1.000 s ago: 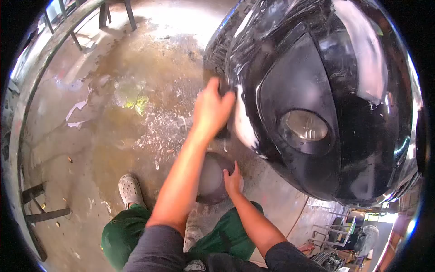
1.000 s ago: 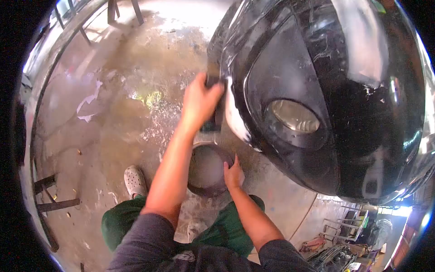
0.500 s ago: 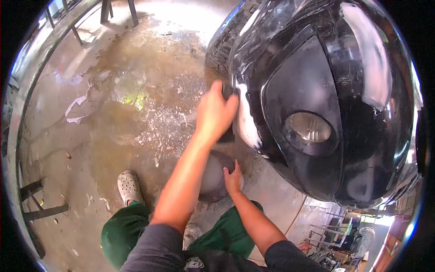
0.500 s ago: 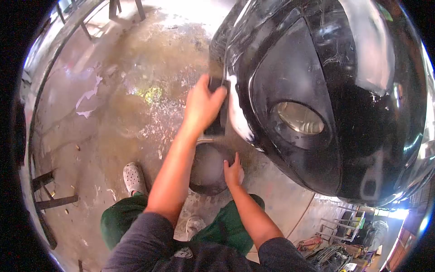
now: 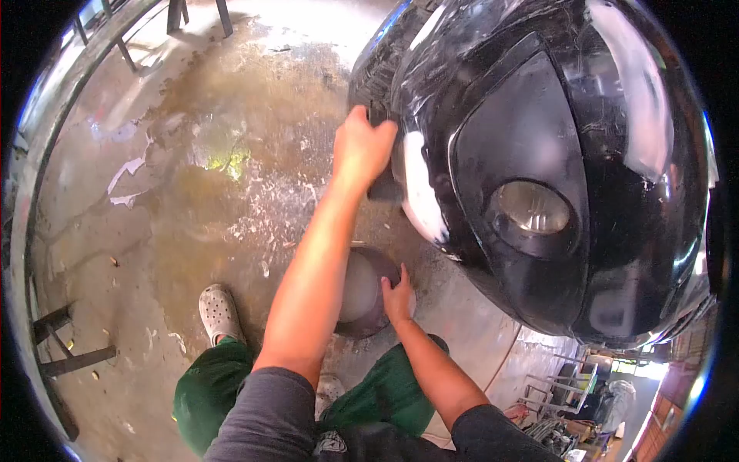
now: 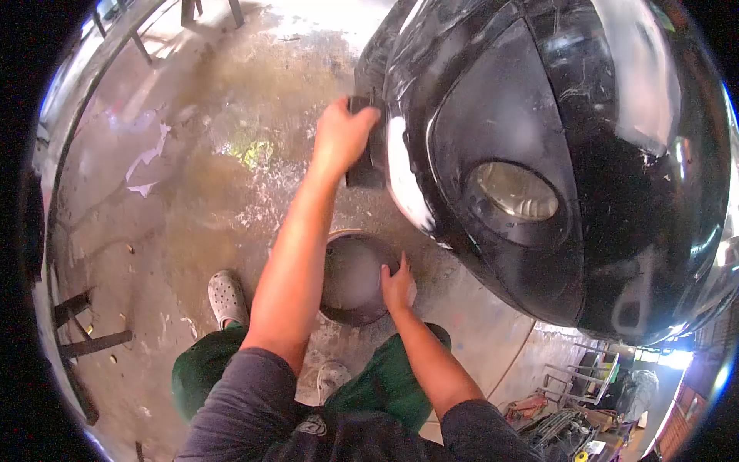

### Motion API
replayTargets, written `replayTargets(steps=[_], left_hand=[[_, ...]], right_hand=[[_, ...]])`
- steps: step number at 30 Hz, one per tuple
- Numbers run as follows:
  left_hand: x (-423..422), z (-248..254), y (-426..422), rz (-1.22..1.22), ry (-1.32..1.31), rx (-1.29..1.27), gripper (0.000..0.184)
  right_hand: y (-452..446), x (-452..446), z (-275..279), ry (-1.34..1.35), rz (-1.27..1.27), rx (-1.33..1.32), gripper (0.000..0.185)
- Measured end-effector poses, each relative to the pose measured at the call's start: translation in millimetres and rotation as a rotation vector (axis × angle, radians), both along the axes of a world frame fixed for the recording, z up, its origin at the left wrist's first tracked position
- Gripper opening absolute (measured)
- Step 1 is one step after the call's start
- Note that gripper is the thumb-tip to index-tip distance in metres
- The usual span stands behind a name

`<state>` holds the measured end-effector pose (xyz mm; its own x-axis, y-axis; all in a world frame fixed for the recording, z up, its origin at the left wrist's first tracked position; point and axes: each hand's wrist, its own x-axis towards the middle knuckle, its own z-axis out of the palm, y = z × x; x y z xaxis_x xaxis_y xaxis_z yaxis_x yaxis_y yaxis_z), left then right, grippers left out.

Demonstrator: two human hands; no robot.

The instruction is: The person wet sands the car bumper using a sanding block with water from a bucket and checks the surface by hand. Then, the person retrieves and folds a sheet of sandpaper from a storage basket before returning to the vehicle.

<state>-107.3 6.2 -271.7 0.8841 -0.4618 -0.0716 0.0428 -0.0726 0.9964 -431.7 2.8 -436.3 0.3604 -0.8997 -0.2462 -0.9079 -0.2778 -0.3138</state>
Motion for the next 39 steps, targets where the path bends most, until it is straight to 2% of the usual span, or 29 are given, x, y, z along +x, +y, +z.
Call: replayTargets(steps=[3, 5, 7, 10, 14, 17, 18, 21, 24, 27, 32, 36, 39], left_hand=[[-17.3, 6.7, 15.8, -0.010, -0.040, 0.043, 0.042], [-45.5, 12.8, 38.0, -0.048, 0.006, 0.106, 0.043], [-39.2, 9.8, 33.3, -0.052, 0.082, -0.026, 0.042], [0.6, 17.1, 4.6, -0.018, -0.106, 0.032, 0.041], [-48.4, 27.3, 31.0, -0.053, -0.135, 0.032, 0.036], [-29.0, 31.8, 24.1, -0.121, -0.089, -0.020, 0.038], [-18.1, 29.6, 8.5, 0.010, -0.259, -0.007, 0.040], [-16.8, 41.8, 15.0, -0.065, -0.179, 0.047, 0.042], [-40.1, 39.1, 29.0, -0.098, -0.056, -0.004, 0.040], [-13.8, 36.1, 4.9, -0.007, -0.175, 0.025, 0.041], [-38.7, 39.9, 26.2, -0.105, -0.108, 0.034, 0.042], [-5.0, 39.9, -1.3, -0.047, -0.136, 0.043, 0.043], [-33.5, 42.9, 15.1, -0.044, -0.151, 0.044, 0.043]], right_hand=[[-2.1, -1.3, -6.3, -0.052, 0.058, -0.087, 0.070], [-2.8, 3.5, -1.5, -0.032, 0.028, -0.049, 0.071], [1.0, 3.9, 5.2, -0.021, -0.007, -0.006, 0.071], [4.1, -0.4, 1.9, -0.023, -0.007, 0.011, 0.072], [-8.3, -4.1, -14.9, -0.020, 0.054, -0.065, 0.072], [-5.6, -3.2, -10.6, 0.008, 0.034, -0.052, 0.073], [-2.7, -2.2, -6.0, 0.021, 0.033, -0.041, 0.073], [-0.7, 3.9, 3.4, 0.011, 0.001, 0.005, 0.073], [-6.1, -5.9, -15.3, -0.007, 0.072, -0.096, 0.073], [-4.4, -8.2, -14.7, -0.011, 0.073, -0.085, 0.074], [-6.5, 1.9, -4.5, 0.004, 0.048, -0.039, 0.074], [-0.8, -1.3, -1.0, 0.028, 0.013, 0.001, 0.073], [-1.5, -1.2, -3.1, -0.016, 0.051, -0.044, 0.074]])
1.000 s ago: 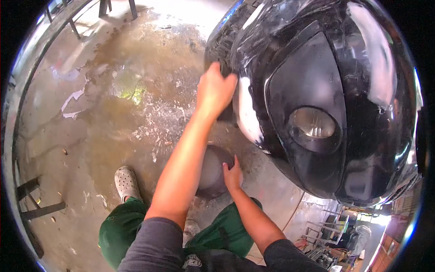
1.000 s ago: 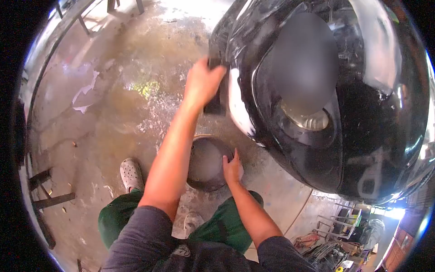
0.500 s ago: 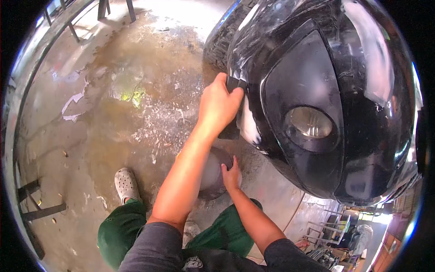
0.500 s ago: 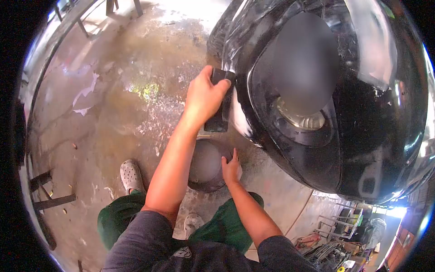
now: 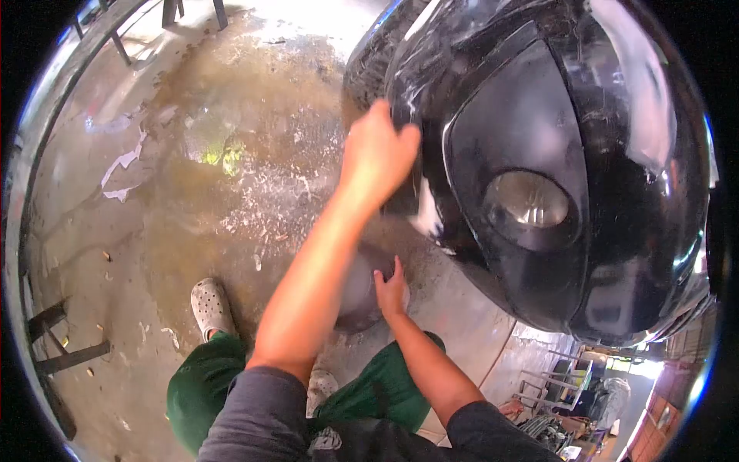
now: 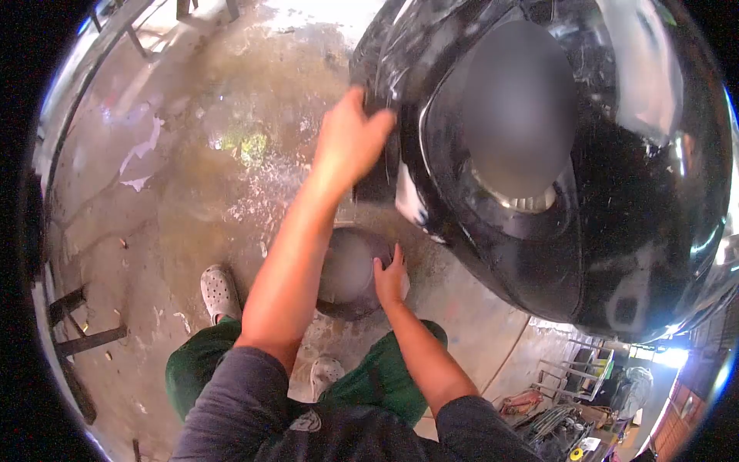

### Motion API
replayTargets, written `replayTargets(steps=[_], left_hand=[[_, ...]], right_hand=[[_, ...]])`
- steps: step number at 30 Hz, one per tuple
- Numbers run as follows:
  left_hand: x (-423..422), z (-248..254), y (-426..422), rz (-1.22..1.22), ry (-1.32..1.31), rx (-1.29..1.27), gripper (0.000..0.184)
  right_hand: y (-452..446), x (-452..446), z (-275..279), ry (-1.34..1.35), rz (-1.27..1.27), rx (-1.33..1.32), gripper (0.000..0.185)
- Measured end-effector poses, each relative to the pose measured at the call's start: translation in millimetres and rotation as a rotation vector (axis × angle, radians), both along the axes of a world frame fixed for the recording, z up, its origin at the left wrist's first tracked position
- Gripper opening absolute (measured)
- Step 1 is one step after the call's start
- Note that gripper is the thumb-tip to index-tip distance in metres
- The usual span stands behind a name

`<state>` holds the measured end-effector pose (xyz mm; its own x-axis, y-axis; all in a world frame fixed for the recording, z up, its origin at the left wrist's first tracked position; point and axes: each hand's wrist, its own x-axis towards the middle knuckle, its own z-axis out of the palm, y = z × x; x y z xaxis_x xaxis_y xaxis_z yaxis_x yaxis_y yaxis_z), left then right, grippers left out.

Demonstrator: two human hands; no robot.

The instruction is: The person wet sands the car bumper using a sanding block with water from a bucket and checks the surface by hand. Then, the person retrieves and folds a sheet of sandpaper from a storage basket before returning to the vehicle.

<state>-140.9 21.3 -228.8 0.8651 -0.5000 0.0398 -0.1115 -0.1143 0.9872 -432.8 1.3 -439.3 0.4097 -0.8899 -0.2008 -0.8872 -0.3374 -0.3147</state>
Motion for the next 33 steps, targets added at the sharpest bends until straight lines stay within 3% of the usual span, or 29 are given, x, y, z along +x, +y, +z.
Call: replayTargets(steps=[5, 8, 13, 20, 23, 27, 33], left_hand=[[30.0, -16.9, -30.6, 0.031, 0.080, -0.099, 0.046], [4.3, 6.5, -5.5, 0.007, 0.063, 0.032, 0.045], [15.4, -9.9, -16.3, 0.046, 0.107, -0.091, 0.043], [-6.6, -0.8, -2.5, 0.000, 0.097, -0.083, 0.047], [38.7, -11.1, -33.4, -0.007, 0.121, -0.097, 0.050], [1.4, -2.5, -6.2, -0.028, 0.134, -0.111, 0.046], [44.3, -14.9, -41.0, 0.007, 0.078, -0.118, 0.047]], right_hand=[[-2.8, -3.3, -4.0, 0.015, -0.013, 0.020, 0.074], [0.9, -1.5, -1.7, 0.024, -0.009, 0.009, 0.075], [2.7, 7.8, 17.0, 0.113, -0.075, 0.070, 0.075], [-9.9, -7.9, -30.1, -0.011, -0.003, -0.050, 0.075], [-6.0, -15.3, -26.6, 0.006, -0.016, -0.041, 0.074], [0.5, 4.3, 1.7, 0.034, -0.053, 0.005, 0.072], [-4.3, -8.4, -16.8, -0.046, -0.019, 0.002, 0.071]])
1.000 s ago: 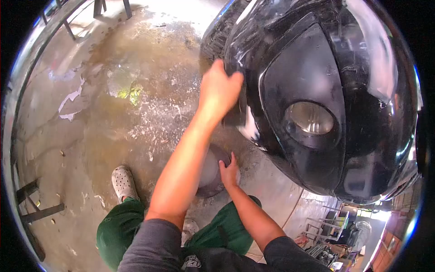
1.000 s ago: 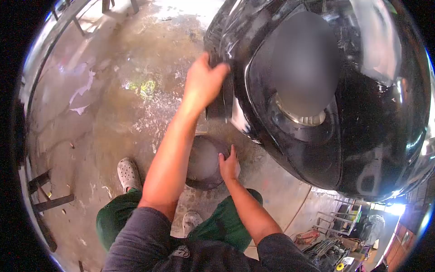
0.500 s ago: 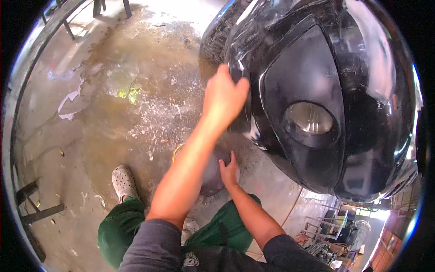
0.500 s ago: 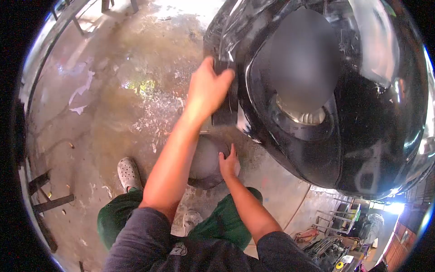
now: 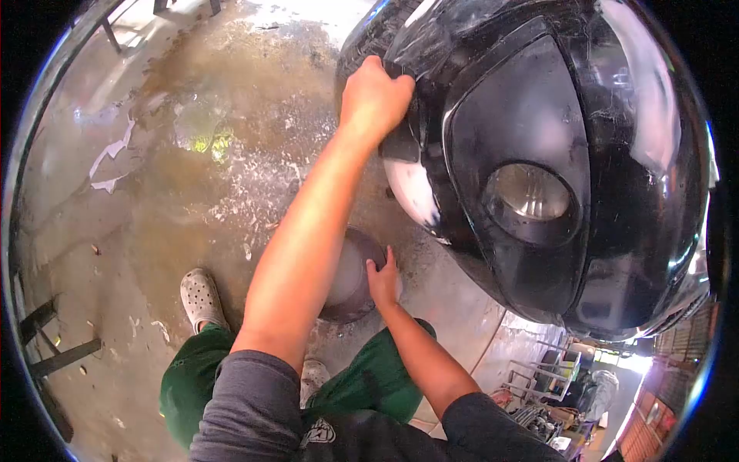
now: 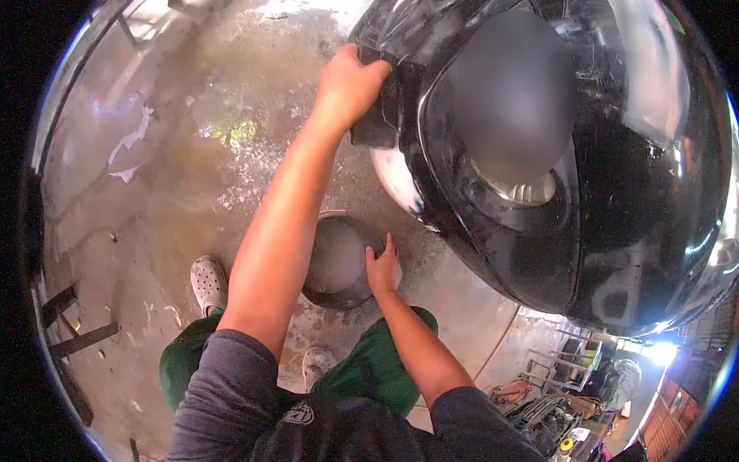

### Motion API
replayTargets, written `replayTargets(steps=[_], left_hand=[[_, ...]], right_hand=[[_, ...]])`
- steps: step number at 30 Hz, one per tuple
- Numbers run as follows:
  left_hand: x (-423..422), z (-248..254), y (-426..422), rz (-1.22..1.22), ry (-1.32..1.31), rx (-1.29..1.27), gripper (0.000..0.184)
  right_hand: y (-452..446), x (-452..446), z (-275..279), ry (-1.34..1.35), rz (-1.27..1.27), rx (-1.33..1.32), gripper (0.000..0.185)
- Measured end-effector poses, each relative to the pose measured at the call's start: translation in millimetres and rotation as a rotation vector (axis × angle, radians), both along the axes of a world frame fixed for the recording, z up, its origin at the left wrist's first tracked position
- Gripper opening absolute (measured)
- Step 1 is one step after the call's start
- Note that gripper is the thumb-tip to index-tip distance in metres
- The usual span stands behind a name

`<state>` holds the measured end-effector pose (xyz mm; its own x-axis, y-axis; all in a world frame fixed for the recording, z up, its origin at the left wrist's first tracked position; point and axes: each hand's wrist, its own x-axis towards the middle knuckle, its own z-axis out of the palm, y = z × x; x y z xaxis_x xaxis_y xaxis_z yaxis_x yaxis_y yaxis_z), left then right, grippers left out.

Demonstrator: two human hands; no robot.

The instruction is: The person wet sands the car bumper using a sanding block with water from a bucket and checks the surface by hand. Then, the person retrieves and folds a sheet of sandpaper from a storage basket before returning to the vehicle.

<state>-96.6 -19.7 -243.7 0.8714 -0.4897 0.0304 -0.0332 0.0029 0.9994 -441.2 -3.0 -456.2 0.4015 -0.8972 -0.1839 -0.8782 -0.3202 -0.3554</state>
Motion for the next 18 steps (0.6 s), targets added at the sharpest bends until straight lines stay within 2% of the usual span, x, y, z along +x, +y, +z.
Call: replayTargets(steps=[4, 9, 11, 13, 17, 18], left_hand=[[-51.5, 16.9, 42.6, -0.040, -0.053, 0.088, 0.049], [3.1, 8.4, 17.1, -0.021, -0.021, 0.076, 0.046], [-17.6, 12.5, 26.3, -0.009, -0.129, 0.178, 0.047], [-46.7, 17.0, 48.3, -0.055, -0.083, 0.139, 0.049], [-9.9, 8.4, 22.8, -0.004, -0.057, 0.136, 0.047], [4.4, 9.3, 17.5, 0.010, -0.137, 0.153, 0.044]], right_hand=[[-0.8, 7.7, 5.3, 0.020, 0.008, -0.020, 0.071], [1.9, 5.2, 7.9, 0.038, 0.003, 0.009, 0.071], [7.0, 6.8, 15.7, 0.038, 0.003, -0.005, 0.071], [3.8, 13.5, 18.9, 0.032, 0.004, -0.014, 0.072], [0.6, 10.6, 17.5, 0.067, 0.003, 0.001, 0.072], [3.9, 6.2, 13.8, 0.075, 0.002, 0.006, 0.072]])
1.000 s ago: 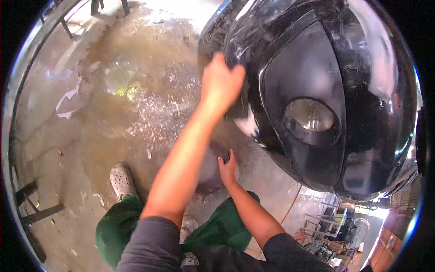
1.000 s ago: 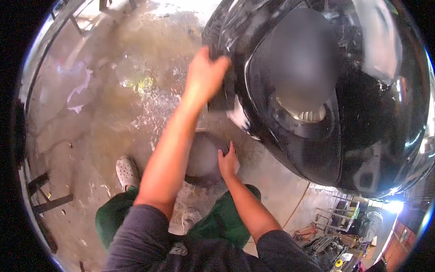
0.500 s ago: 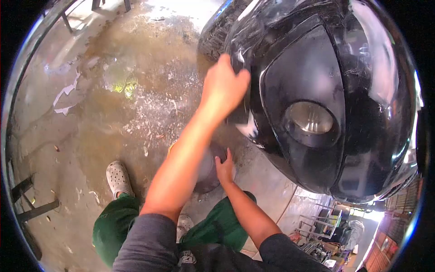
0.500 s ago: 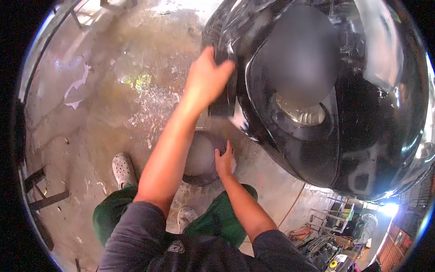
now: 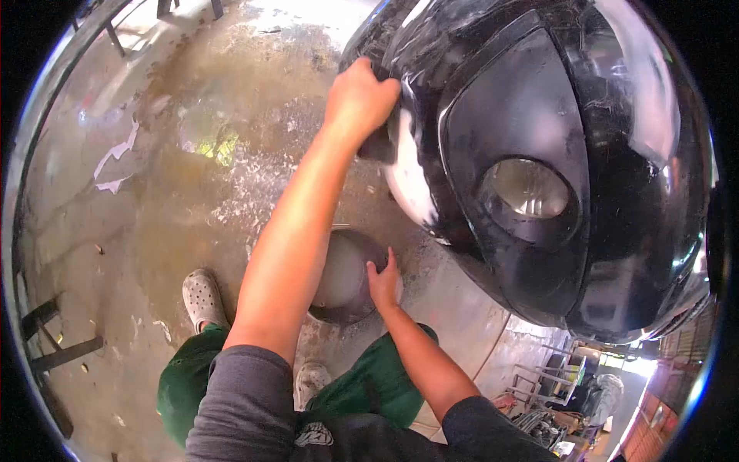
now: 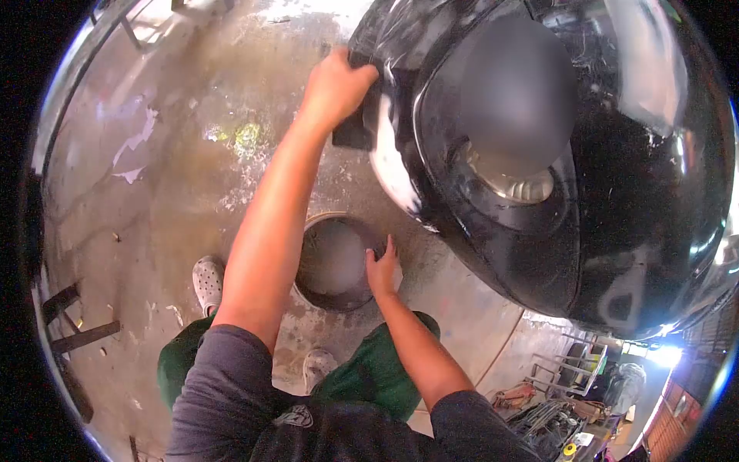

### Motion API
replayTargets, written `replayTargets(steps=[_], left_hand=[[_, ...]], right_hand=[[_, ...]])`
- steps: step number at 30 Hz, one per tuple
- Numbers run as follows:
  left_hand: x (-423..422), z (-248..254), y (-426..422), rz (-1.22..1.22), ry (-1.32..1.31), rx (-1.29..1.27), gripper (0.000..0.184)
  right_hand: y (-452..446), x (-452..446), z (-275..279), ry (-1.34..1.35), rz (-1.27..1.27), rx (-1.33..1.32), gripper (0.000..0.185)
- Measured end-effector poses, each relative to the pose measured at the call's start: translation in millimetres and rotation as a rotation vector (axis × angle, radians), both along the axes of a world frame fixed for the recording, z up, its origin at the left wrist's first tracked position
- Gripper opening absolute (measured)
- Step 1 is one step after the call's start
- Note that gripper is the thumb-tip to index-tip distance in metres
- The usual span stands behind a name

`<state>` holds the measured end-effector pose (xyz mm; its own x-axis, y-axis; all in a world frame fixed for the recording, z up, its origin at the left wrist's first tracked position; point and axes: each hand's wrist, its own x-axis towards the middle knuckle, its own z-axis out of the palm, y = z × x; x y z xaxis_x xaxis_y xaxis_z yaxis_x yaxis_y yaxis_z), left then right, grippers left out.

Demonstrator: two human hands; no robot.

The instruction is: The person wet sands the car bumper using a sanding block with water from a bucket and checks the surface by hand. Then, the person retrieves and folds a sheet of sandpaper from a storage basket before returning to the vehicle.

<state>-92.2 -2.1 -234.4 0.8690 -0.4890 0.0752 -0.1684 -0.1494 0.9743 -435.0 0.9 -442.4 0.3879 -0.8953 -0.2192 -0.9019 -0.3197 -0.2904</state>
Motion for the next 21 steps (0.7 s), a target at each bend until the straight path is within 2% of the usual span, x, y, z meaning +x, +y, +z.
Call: replayTargets(steps=[5, 10, 13, 15, 18, 19, 20, 21], left_hand=[[-50.2, -6.7, 30.3, -0.054, 0.058, 0.012, 0.047], [4.7, -8.1, -2.1, -0.054, 0.025, -0.014, 0.044], [-31.9, -7.6, 19.3, -0.040, -0.048, -0.029, 0.038], [-53.9, -12.3, 34.1, -0.039, 0.048, -0.017, 0.043], [-23.8, -17.5, 16.0, -0.049, -0.006, -0.085, 0.041], [-4.6, -22.9, 8.0, -0.045, -0.032, -0.086, 0.038], [9.6, -33.7, 3.1, 0.017, -0.165, 0.024, 0.041], [13.4, -40.5, 11.1, 0.063, -0.103, -0.019, 0.041]], right_hand=[[-1.0, 6.0, 4.2, -0.008, -0.016, 0.021, 0.073], [1.0, -4.5, -5.7, -0.019, 0.020, -0.025, 0.075], [-1.7, 6.6, 4.6, 0.013, 0.004, -0.003, 0.076], [-1.2, 3.5, 3.5, 0.020, -0.001, 0.000, 0.077], [2.5, 0.4, 2.4, 0.011, 0.021, -0.082, 0.077], [6.3, -7.7, -0.6, 0.021, 0.078, -0.201, 0.075], [3.3, -10.6, -8.0, 0.021, 0.145, -0.328, 0.074], [-0.1, -7.4, -12.2, 0.018, 0.213, -0.462, 0.072]])
